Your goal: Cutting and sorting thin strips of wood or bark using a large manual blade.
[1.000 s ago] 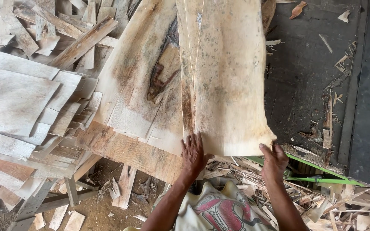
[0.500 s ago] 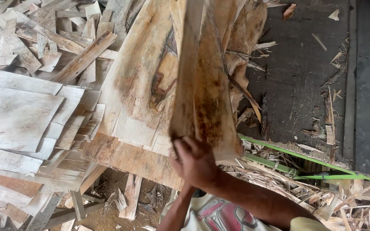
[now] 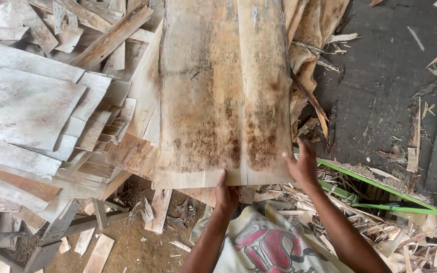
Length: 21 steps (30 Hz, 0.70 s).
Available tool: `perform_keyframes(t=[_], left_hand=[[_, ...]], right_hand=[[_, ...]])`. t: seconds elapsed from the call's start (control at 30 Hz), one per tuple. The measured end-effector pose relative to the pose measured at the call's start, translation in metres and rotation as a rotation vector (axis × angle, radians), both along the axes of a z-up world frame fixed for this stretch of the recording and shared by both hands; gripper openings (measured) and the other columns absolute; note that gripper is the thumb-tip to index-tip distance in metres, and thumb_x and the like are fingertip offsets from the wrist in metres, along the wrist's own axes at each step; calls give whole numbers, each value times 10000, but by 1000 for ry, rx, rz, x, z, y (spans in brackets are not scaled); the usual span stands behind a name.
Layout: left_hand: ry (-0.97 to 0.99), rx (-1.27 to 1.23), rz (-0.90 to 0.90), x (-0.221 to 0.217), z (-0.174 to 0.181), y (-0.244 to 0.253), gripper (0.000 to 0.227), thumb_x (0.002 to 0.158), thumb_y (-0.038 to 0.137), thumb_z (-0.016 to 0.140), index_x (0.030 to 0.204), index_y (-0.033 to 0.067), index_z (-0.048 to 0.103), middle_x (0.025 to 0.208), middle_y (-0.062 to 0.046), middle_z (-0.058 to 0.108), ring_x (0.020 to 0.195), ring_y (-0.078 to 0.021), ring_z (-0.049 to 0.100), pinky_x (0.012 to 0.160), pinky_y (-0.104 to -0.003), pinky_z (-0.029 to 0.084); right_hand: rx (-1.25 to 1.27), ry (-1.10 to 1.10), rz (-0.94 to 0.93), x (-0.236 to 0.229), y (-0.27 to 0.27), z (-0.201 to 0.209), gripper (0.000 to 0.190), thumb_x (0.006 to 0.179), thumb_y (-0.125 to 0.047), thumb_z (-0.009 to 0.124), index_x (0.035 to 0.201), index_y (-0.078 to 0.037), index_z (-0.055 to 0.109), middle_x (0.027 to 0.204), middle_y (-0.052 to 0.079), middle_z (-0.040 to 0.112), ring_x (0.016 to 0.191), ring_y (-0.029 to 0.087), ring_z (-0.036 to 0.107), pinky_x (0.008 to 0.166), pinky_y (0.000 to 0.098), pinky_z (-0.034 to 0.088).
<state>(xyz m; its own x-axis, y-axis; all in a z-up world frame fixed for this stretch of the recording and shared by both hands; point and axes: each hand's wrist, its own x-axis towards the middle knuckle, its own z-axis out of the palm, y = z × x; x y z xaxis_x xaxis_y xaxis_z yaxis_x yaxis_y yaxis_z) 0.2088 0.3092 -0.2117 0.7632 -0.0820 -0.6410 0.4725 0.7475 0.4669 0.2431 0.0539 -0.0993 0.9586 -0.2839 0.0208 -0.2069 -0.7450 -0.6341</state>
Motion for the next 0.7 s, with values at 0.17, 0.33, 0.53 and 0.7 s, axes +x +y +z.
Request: perform_keyframes(t=[0.17,0.33,0.53,0.7], left_hand=[[121,2,-240,-6,58,15,501,982,495,498,1200,66,637,1143,-171,748,1043,-296,747,891,-394,631],[-468,880,-1018,-6,29,44,427,1082,374,587,1075,-3,787,901,-187,810,679,-225,778,597,-361,680],[-990,1629,-475,132,56,-1,320,1095,216,512,1373,127,644,1350,-125,684,1023,-276,699,871,-469,563],[-936,1776,-649,237,37,-28,474,1084,238,410,1534,93,446,1617,-148,375,1528,-398,188,1251,-549,159]], right_hand=[[275,332,-250,39,-43,-42,785,911,-326,765,1560,-77,399,1515,223,498,1317,345,572,1059,485,516],[416,404,-246,65,-46,-43,815,875,-299,782,1560,-81,398,1496,215,534,1295,327,604,1049,454,546],[471,411,-256,95,-51,-62,813,850,-257,803,1533,-40,421,1504,219,522,1302,317,598,1071,438,533],[510,408,-226,127,-63,-74,919,834,-318,844,1542,18,365,1527,274,451,1351,351,526,1115,476,466]])
